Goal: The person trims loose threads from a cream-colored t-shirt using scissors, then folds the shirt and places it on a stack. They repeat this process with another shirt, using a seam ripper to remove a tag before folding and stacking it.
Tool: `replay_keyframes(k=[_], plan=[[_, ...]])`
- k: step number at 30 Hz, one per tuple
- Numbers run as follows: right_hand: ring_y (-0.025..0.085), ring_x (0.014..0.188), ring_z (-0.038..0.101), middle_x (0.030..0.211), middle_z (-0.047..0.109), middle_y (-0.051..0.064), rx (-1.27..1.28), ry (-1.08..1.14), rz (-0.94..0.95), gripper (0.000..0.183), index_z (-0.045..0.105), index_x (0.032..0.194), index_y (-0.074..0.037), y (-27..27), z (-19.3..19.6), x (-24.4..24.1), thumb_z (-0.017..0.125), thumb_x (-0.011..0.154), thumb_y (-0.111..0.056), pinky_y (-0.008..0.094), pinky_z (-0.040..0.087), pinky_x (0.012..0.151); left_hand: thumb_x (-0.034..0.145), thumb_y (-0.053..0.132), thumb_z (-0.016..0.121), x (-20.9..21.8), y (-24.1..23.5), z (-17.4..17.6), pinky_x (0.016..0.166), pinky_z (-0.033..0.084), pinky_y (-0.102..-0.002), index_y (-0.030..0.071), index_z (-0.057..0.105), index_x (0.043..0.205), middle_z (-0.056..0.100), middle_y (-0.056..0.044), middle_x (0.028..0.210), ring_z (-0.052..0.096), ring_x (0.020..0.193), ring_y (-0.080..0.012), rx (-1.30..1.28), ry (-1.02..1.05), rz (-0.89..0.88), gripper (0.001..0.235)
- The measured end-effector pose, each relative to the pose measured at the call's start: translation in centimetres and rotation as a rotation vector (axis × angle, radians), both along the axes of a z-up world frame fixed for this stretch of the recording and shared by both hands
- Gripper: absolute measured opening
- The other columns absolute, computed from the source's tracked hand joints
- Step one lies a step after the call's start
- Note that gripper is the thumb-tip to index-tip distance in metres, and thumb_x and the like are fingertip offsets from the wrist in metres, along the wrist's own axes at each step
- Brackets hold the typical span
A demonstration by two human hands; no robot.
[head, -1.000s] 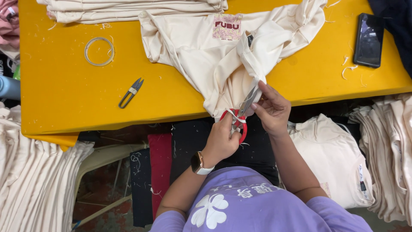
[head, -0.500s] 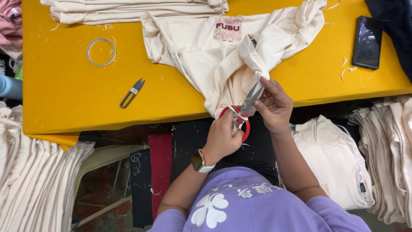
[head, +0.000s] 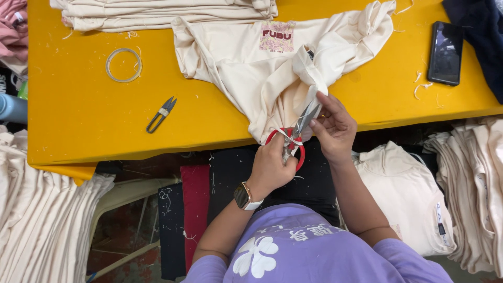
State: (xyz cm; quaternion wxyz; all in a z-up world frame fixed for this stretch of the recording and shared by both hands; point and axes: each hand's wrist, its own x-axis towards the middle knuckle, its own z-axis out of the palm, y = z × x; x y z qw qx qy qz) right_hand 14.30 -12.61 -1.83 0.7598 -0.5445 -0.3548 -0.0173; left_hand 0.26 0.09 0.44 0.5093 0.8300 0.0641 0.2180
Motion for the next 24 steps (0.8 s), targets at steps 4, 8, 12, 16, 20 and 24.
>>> replay_keyframes(k=[4, 8, 12, 16, 20, 24], plan=[[0.019, 0.106, 0.067, 0.128, 0.057, 0.020, 0.000, -0.004, 0.002, 0.059, 0.050, 0.140, 0.017, 0.0, 0.3, -0.3, 0.069, 0.085, 0.017, 0.029, 0.063, 0.087, 0.068, 0.008, 0.058, 0.3, -0.2, 0.1, 0.055, 0.051, -0.050, 0.005, 0.057, 0.098, 0.059, -0.018, 0.067, 0.064, 0.066, -0.0486, -0.004, -0.006, -0.012, 0.030], [0.020, 0.107, 0.066, 0.126, 0.058, 0.021, -0.001, 0.003, -0.018, 0.054, 0.053, 0.136, 0.017, -0.4, -0.6, 0.2, 0.069, 0.085, 0.016, 0.031, 0.063, 0.088, 0.070, 0.003, 0.054, 0.4, -0.3, -1.0, 0.057, 0.053, -0.046, 0.005, 0.058, 0.097, 0.066, -0.016, 0.070, 0.068, 0.068, -0.0448, -0.115, -0.010, -0.062, 0.027], [0.020, 0.100, 0.066, 0.119, 0.061, 0.024, 0.021, 0.025, -0.049, 0.042, 0.060, 0.127, 0.018, -0.6, -0.8, 0.3, 0.068, 0.085, 0.018, 0.028, 0.062, 0.083, 0.070, 0.001, 0.053, 0.2, -0.2, -0.3, 0.056, 0.054, -0.043, 0.006, 0.060, 0.095, 0.068, -0.012, 0.069, 0.069, 0.065, -0.0408, -0.129, -0.013, -0.063, 0.026], [0.018, 0.099, 0.066, 0.121, 0.060, 0.021, 0.019, 0.030, -0.040, 0.052, 0.056, 0.133, 0.017, -0.5, -0.1, 0.1, 0.070, 0.083, 0.017, 0.027, 0.062, 0.085, 0.069, 0.003, 0.055, 0.2, -0.3, -0.2, 0.055, 0.053, -0.043, 0.006, 0.059, 0.095, 0.066, -0.012, 0.067, 0.067, 0.063, -0.0398, -0.100, -0.006, -0.042, 0.026], [0.019, 0.101, 0.068, 0.124, 0.059, 0.020, 0.029, 0.033, 0.008, 0.058, 0.051, 0.138, 0.017, -0.3, 0.3, -0.3, 0.069, 0.083, 0.019, 0.028, 0.063, 0.086, 0.068, 0.009, 0.059, 0.4, -0.6, 0.3, 0.055, 0.052, -0.046, 0.007, 0.058, 0.097, 0.060, -0.015, 0.065, 0.066, 0.066, -0.0444, -0.037, -0.030, 0.001, 0.029], [0.017, 0.102, 0.068, 0.125, 0.059, 0.017, 0.047, 0.068, 0.017, 0.060, 0.050, 0.140, 0.016, -0.3, -0.3, -0.4, 0.070, 0.084, 0.018, 0.026, 0.063, 0.086, 0.070, 0.002, 0.054, 0.6, -0.6, -2.6, 0.062, 0.055, -0.045, 0.005, 0.059, 0.100, 0.068, -0.015, 0.070, 0.069, 0.071, -0.0423, -0.160, -0.007, -0.067, 0.031]])
